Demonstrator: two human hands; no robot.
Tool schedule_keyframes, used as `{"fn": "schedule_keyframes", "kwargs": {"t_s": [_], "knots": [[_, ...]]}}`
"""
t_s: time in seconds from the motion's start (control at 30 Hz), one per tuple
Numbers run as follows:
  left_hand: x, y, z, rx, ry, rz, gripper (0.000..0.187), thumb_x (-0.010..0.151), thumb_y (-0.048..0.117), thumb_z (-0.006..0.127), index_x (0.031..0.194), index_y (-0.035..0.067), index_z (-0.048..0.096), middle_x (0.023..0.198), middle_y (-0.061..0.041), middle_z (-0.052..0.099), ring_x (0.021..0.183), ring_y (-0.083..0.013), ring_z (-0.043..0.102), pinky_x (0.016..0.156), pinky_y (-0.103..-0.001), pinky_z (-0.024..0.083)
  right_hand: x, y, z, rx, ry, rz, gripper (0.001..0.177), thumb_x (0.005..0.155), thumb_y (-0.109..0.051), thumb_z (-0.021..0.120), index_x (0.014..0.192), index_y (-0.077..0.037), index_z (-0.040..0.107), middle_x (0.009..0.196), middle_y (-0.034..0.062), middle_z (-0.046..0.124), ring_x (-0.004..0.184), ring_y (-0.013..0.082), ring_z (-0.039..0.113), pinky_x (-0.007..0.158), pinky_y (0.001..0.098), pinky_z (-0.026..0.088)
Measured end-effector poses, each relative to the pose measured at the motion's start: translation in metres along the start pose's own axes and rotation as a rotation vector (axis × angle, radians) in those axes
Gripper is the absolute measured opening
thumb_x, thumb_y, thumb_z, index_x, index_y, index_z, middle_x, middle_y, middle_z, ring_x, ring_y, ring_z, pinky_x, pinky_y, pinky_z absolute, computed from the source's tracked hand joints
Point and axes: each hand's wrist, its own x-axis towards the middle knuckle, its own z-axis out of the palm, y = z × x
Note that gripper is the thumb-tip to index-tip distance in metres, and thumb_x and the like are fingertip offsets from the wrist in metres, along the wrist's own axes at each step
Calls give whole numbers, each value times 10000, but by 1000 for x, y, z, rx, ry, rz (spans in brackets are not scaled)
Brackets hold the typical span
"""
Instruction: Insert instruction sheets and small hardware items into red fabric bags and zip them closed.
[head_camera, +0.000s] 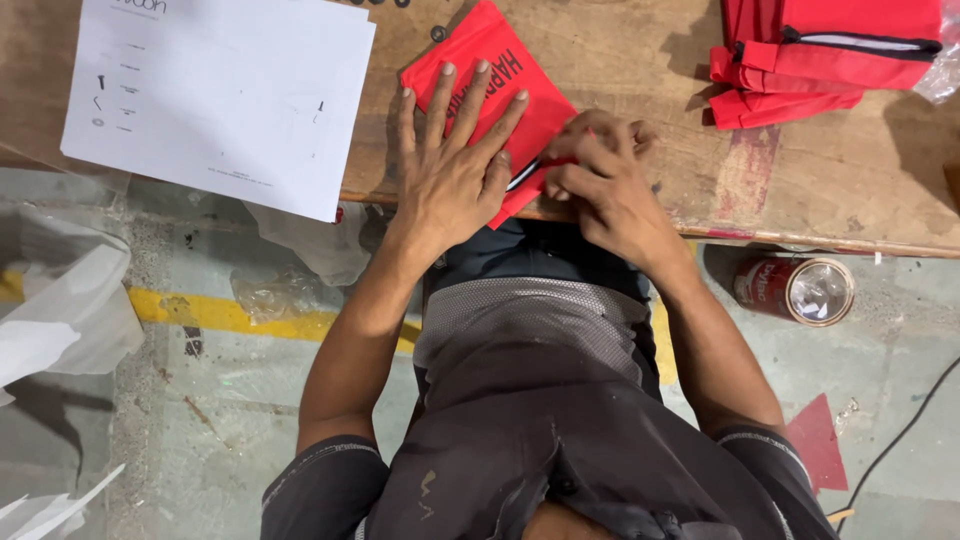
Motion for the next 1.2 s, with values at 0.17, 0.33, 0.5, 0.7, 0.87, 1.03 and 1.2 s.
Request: {"fn": "schedule_keyframes", "kwargs": {"t_s": [0.17, 0.33, 0.5, 0.7, 0.87, 1.03, 1.2], "knots": [[2, 1, -6, -7, 11, 16, 562, 1030, 300, 577, 1585, 263, 498, 1709, -120, 232, 1577, -393, 145, 1238, -672, 13, 12, -8, -5, -66, -192, 84, 410, 860, -120, 801, 1246, -70, 674, 1328, 64, 527, 1217, 349, 448, 1070, 529, 348], [1, -6, -3, -48, 50, 30, 506, 1030, 249, 584, 1535, 228, 563, 1691, -104, 312, 1585, -347, 195, 1268, -643, 49, 19, -25, -10, -108, -66, 140, 576, 811, -452, 854, 1273, -140, 710, 1379, 165, 453, 1270, 397, 388, 1080, 550, 318], [0, -6, -4, -67, 82, 41, 469, 1035, 263, 599, 1499, 198, 591, 1652, -100, 388, 1565, -314, 236, 1267, -623, 65, 17, -16, -2, -173, -35, 38, 402, 839, -408, 826, 1142, -153, 760, 1431, 159, 461, 1355, 403, 376, 1105, 540, 306], [-1, -5, 2, -51, 98, 38, 436, 1047, 265, 604, 1480, 216, 623, 1646, -82, 413, 1564, -303, 266, 1278, -605, 87, 7, -6, 4, -79, 32, 14, 230, 913, -259, 843, 1037, -127, 702, 1364, 87, 472, 1343, 316, 447, 1152, 503, 358], [1, -3, -4, -58, 109, 45, 449, 1010, 248, 635, 1458, 211, 642, 1629, -91, 425, 1544, -318, 292, 1264, -604, 112, 27, -21, -9, 18, 38, 105, 700, 805, -421, 879, 1319, -61, 568, 1462, 230, 397, 1302, 386, 432, 1057, 534, 396], [0, -3, -6, -65, 117, 63, 443, 998, 241, 653, 1441, 217, 648, 1623, -83, 433, 1540, -321, 319, 1271, -589, 179, 36, -11, 0, 7, 82, 287, 774, 811, -384, 880, 1413, -58, 518, 1380, 224, 494, 1222, 410, 500, 1022, 504, 471], [0, 2, -8, -124, 152, 50, 487, 1047, 269, 634, 1525, 192, 585, 1666, -131, 385, 1540, -412, 306, 1247, -578, 290, 48, -19, -8, 1, 148, 382, 652, 950, -269, 805, 1433, -25, 442, 1249, 217, 648, 1122, 394, 634, 927, 437, 529]]}}
